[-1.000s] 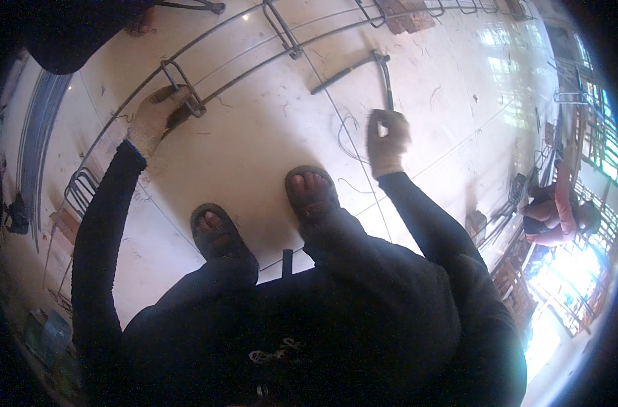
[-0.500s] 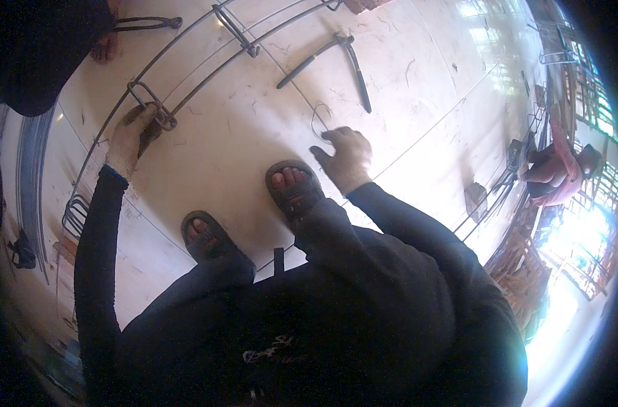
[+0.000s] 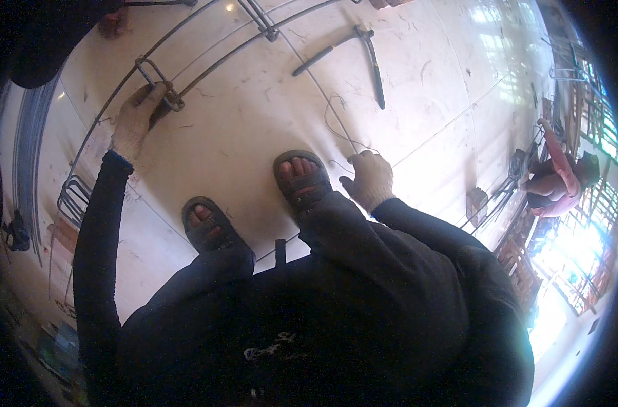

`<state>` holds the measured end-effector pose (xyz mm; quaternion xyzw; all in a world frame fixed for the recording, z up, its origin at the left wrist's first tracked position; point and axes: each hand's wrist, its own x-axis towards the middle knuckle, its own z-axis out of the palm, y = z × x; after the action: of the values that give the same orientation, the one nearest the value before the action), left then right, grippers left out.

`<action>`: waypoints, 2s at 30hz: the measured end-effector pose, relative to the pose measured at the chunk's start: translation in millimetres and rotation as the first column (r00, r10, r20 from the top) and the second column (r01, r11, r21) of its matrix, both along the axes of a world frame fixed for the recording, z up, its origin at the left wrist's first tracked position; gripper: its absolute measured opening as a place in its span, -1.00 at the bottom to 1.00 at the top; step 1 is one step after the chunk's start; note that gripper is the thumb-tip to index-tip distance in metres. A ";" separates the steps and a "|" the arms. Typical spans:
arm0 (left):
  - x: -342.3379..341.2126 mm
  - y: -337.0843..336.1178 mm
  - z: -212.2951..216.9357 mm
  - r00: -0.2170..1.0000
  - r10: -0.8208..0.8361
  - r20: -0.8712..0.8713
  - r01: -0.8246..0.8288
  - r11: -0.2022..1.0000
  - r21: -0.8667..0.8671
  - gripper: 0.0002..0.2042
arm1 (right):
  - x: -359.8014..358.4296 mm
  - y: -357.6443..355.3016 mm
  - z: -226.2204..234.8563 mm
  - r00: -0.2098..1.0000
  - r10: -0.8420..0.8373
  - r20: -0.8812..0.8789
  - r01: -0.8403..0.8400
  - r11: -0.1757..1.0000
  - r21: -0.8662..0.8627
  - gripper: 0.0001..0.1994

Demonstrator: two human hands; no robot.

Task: The person sits on the floor and uses pliers to twist wire ties around a metal frame structure, securing crossbars to longitudinal rails. A second person works alongside on a similar frame. The camera wearer repeatedly wraps wire and twists it with pliers to fasten joints.

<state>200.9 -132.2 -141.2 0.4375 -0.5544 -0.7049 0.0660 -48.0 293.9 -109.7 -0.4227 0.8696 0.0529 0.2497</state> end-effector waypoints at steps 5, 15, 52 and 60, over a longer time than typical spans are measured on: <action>1.2 -0.5 -1.0 1.000 -0.008 0.028 0.011 0.995 -0.099 -0.51 | -6.3 34.3 -17.1 0.975 -0.195 -0.107 0.156 0.941 -0.301 -0.76; 5.5 -0.8 -13.8 0.942 0.334 -0.020 -0.332 0.928 -0.170 -0.42 | -86.0 74.2 -30.7 0.864 -0.502 0.024 0.500 0.854 -0.145 -0.77; 7.2 118.3 26.6 0.995 0.008 -0.100 0.040 0.884 0.467 -0.59 | 76.7 -201.6 56.5 0.199 -0.395 0.897 0.391 0.871 0.296 -0.49; -11.9 112.9 24.3 0.983 -0.142 0.117 0.088 0.922 0.377 -0.57 | 76.0 -187.6 38.1 0.187 -0.487 0.853 0.633 0.724 0.275 -0.61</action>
<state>188.9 -19.3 -117.0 0.4579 -0.4394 -0.7665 -0.0989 28.0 106.3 -71.6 -0.0520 0.6946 -0.3319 0.6361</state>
